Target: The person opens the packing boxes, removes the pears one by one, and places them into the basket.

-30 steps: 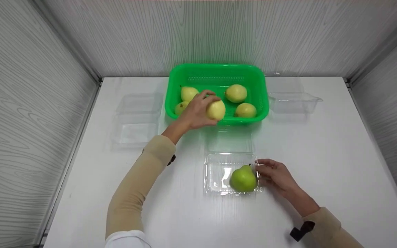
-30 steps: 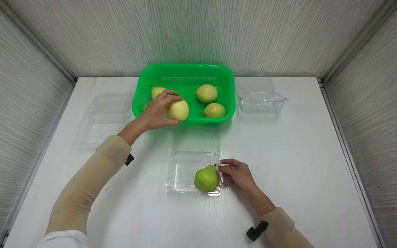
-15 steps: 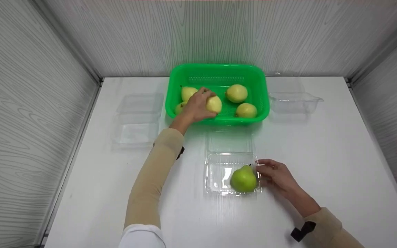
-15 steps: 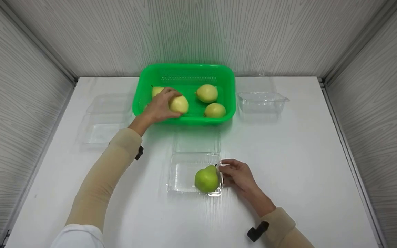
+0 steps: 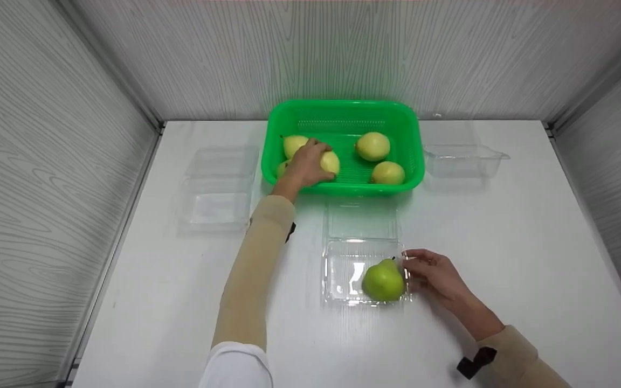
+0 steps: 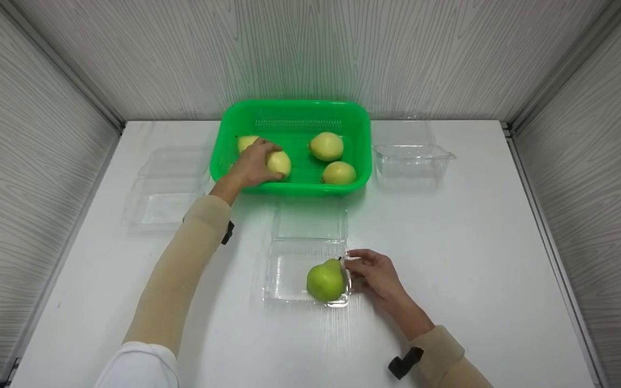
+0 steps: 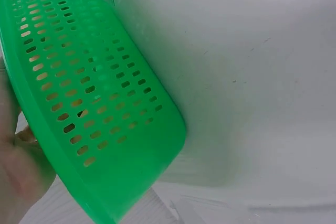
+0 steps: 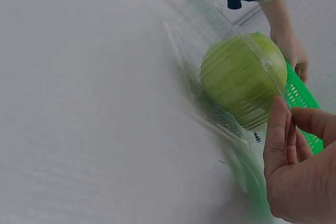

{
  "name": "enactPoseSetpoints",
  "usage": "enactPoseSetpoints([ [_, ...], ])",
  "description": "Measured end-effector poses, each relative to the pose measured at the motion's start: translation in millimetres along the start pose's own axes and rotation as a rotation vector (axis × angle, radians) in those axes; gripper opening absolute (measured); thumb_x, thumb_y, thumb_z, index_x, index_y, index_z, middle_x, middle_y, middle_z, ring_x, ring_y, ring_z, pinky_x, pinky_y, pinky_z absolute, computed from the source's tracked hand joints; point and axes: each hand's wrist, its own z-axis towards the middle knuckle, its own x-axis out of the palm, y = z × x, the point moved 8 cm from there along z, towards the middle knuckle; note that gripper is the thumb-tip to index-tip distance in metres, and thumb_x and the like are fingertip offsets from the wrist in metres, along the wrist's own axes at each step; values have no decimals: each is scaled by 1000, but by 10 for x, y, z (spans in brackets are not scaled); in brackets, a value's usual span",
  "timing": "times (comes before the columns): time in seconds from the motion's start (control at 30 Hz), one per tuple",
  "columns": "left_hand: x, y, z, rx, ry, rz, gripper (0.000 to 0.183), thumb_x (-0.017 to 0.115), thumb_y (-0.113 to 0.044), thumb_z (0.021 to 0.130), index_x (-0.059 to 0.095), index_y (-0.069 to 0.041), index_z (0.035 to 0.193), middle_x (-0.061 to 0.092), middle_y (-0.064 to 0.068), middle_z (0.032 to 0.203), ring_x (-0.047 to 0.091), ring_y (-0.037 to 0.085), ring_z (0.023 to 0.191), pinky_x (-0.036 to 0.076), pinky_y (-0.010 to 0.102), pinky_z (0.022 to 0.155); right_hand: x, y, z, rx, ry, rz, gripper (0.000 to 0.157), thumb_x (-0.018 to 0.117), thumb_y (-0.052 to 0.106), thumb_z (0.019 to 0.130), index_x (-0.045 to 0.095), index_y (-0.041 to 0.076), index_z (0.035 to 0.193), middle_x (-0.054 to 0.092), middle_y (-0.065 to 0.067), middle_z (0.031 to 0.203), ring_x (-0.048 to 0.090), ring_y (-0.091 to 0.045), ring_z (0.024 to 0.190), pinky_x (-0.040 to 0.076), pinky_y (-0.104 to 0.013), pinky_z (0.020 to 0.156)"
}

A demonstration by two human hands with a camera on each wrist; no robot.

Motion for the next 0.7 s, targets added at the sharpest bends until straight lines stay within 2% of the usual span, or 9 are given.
enactPoseSetpoints([
  [0.37, 44, 21, 20, -4, 39, 42, 64, 81, -29, 93, 57, -6, 148, 57, 15, 146, 57, 32, 134, 49, 45, 117, -26, -7, 2, -2, -21, -15, 46, 74, 21, 99, 58, 0, 137, 74, 7, 94, 70, -7, 81, 60, -22, 68],
  [0.57, -16, -7, -18, 30, 15, 43, 61, 75, -37, 97, 58, -7, 147, 57, 16, 143, 59, 32, 130, 51, 45, 115, -27, 5, 7, -6, -18, -25, 45, 74, 20, 99, 59, 0, 137, 74, 7, 93, 69, -6, 81, 59, -21, 68],
  [0.7, -59, -71, -60, 64, 16, 19, 62, 74, -38, 98, 57, -8, 149, 55, 17, 146, 55, 33, 136, 48, 46, 118, -23, 7, 13, -2, -17, -5, 40, 74, 18, 99, 61, 2, 134, 73, 7, 92, 68, -6, 80, 58, -21, 67],
])
